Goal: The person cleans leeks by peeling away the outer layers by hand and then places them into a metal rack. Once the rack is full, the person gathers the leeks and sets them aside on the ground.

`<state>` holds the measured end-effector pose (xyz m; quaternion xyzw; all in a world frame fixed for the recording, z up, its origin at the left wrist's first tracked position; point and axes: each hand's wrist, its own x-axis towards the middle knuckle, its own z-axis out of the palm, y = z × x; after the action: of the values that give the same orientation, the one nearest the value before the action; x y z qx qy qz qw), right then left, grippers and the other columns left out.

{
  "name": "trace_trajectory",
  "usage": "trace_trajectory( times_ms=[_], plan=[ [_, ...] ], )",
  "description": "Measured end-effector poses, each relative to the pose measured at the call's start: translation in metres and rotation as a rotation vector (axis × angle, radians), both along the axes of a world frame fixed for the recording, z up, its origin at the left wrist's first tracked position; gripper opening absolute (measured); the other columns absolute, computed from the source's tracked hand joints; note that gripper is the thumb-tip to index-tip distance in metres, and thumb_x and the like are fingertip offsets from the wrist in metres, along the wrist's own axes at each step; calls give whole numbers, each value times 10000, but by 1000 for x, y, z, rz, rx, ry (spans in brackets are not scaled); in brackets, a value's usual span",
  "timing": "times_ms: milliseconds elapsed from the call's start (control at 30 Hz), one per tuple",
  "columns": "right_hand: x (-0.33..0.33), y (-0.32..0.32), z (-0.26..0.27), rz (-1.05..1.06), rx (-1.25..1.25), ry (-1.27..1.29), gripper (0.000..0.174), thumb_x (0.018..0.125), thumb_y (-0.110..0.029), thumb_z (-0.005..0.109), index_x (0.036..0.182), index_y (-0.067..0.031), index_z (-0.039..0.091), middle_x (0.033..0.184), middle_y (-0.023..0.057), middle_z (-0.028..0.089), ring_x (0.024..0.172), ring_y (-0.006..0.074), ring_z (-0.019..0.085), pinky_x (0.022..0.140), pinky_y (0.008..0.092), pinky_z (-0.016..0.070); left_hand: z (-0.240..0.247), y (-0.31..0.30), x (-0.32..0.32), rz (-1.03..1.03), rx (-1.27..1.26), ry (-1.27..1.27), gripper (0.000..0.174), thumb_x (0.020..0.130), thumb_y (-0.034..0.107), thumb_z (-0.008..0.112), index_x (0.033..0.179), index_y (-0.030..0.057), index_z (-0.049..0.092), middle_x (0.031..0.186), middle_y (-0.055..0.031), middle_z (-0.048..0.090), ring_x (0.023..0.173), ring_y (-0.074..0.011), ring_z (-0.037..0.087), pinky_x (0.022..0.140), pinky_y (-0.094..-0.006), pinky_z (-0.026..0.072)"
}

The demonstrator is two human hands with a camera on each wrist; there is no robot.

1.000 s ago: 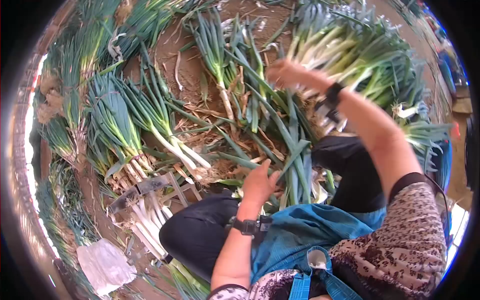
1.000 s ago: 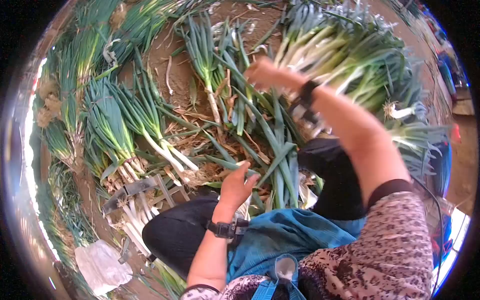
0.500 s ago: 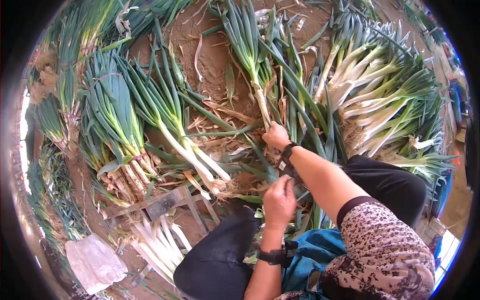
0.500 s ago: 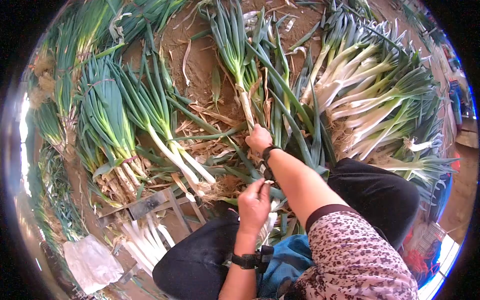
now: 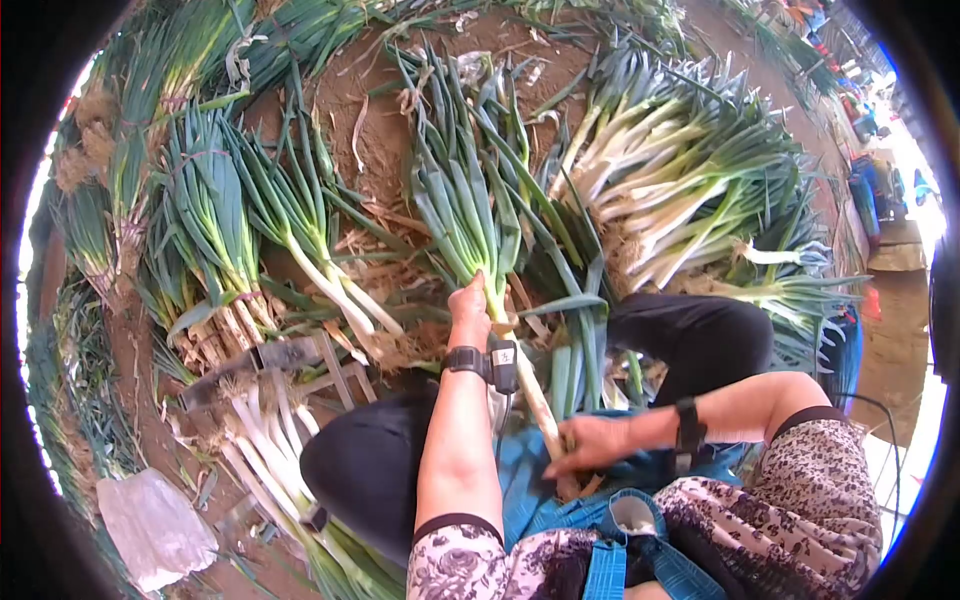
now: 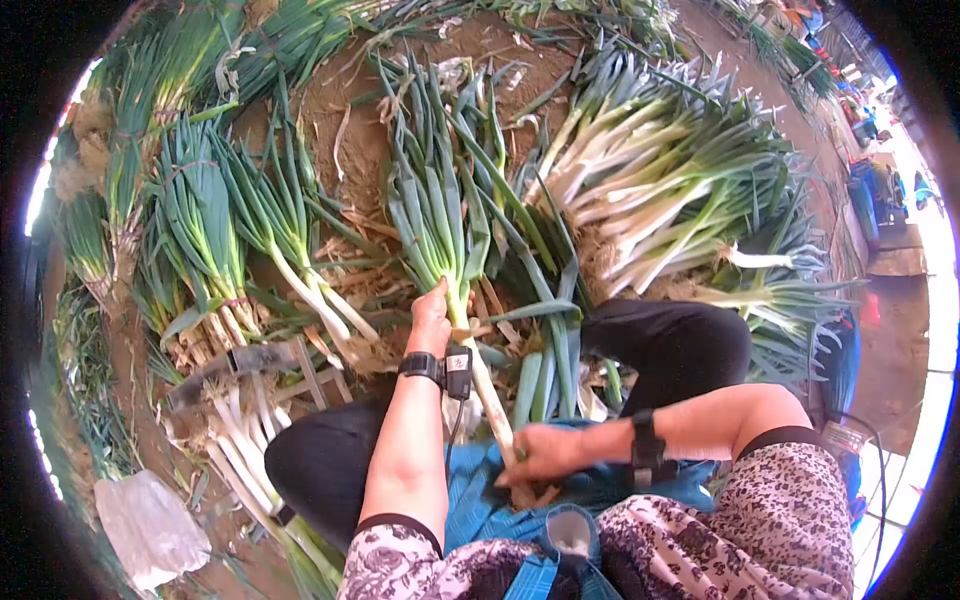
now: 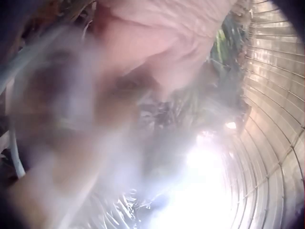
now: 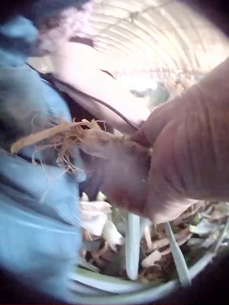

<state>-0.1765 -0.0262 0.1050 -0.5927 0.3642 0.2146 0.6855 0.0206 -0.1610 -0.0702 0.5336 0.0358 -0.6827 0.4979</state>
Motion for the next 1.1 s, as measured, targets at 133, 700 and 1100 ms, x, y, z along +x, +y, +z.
trace_trajectory(
  times_ms=[133, 700, 1100],
  plan=[
    [5, -75, -15, -372, -46, 93, 666, 852, -634, 549, 934, 20, 641, 739, 96, 620, 573, 166, 603, 467, 311, 499, 15, 11, 2, -10, -81, 56, 325, 936, 301, 590, 1020, -11, 616, 843, -128, 671, 665, -255, 655, 575, -371, 545],
    [-6, -10, -82, 313, 40, 139, 389, 878, -361, 506, 723, -50, 680, 621, 45, 587, 552, 181, 571, 486, 373, 469, 159, 1, 7, 27, -343, -106, 296, 882, 229, 688, 1023, -28, 648, 896, -112, 677, 715, -161, 632, 619, -276, 513],
    [13, -213, 51, -1307, 18, -509, 235, 836, -226, 717, 864, 4, 672, 766, 86, 651, 642, 171, 617, 547, 311, 506, 212, -13, -63, -179, -540, -108, 320, 926, 264, 627, 1141, 30, 588, 950, -24, 632, 792, -96, 587, 663, -237, 486]
  ],
)
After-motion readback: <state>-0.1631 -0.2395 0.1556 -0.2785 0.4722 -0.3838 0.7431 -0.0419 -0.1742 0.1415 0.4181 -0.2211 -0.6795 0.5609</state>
